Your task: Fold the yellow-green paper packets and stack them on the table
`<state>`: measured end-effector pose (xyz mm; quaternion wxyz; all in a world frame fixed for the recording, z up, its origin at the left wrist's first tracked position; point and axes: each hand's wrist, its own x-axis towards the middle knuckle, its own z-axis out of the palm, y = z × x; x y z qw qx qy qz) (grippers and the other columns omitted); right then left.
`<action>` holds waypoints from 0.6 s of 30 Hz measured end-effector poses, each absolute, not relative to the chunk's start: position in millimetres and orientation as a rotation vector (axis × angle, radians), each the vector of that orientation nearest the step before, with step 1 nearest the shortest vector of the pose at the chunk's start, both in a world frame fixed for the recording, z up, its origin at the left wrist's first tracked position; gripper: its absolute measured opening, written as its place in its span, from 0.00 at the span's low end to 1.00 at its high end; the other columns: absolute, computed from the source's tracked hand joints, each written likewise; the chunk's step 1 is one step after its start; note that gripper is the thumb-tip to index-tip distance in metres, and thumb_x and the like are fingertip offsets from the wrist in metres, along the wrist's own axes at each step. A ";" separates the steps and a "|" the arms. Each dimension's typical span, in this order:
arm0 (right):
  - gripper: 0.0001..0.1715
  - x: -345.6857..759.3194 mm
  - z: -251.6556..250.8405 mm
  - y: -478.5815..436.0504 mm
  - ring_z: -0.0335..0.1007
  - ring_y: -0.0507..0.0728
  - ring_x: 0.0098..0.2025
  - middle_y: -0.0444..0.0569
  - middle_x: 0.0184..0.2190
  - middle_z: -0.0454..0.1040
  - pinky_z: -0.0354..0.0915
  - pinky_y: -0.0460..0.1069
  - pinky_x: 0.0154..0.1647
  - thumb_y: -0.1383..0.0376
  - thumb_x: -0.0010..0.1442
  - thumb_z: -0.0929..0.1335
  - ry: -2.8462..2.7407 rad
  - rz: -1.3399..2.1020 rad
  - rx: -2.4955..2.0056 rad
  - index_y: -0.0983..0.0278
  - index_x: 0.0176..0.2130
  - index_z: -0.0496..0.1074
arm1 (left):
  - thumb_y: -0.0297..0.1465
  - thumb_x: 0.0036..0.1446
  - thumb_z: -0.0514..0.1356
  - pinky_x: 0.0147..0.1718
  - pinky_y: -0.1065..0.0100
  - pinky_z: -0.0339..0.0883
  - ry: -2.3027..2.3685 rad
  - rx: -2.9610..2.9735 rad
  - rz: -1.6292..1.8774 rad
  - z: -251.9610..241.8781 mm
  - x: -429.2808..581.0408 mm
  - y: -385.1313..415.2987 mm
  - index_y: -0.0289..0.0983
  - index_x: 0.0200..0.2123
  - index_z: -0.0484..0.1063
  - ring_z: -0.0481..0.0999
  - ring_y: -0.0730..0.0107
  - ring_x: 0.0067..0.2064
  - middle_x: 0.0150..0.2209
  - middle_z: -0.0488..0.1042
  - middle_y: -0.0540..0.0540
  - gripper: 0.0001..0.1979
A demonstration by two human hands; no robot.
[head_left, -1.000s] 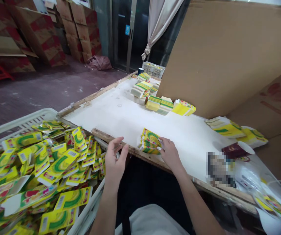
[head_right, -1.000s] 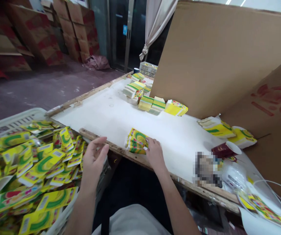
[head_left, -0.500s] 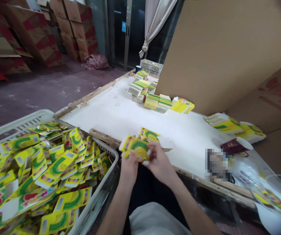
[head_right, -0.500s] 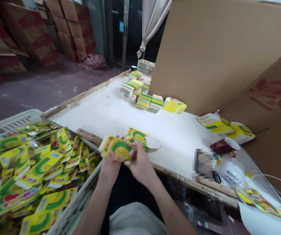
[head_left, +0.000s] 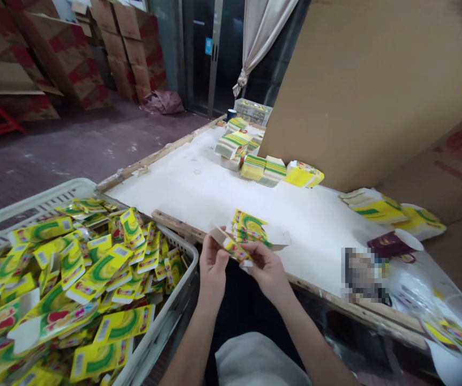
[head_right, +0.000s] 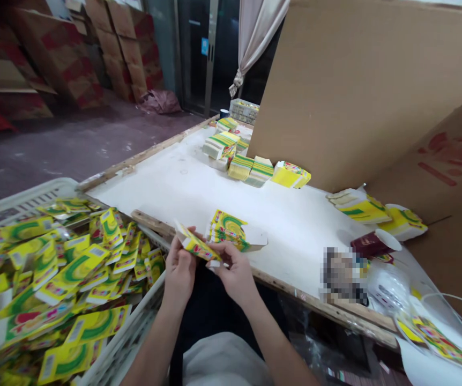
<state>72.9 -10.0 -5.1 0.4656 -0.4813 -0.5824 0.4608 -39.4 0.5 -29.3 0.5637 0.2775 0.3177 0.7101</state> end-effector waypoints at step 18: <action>0.21 104.2 14.4 -16.2 0.63 0.59 0.51 0.45 0.36 0.72 0.49 0.62 0.59 0.73 0.55 0.65 -2.097 0.048 -1.074 0.49 0.43 0.73 | 0.38 0.42 0.66 0.49 0.55 0.64 1.245 1.813 1.062 5.8 -61.9 -9.7 0.40 0.54 0.57 0.68 0.56 0.51 0.50 0.68 0.41 0.36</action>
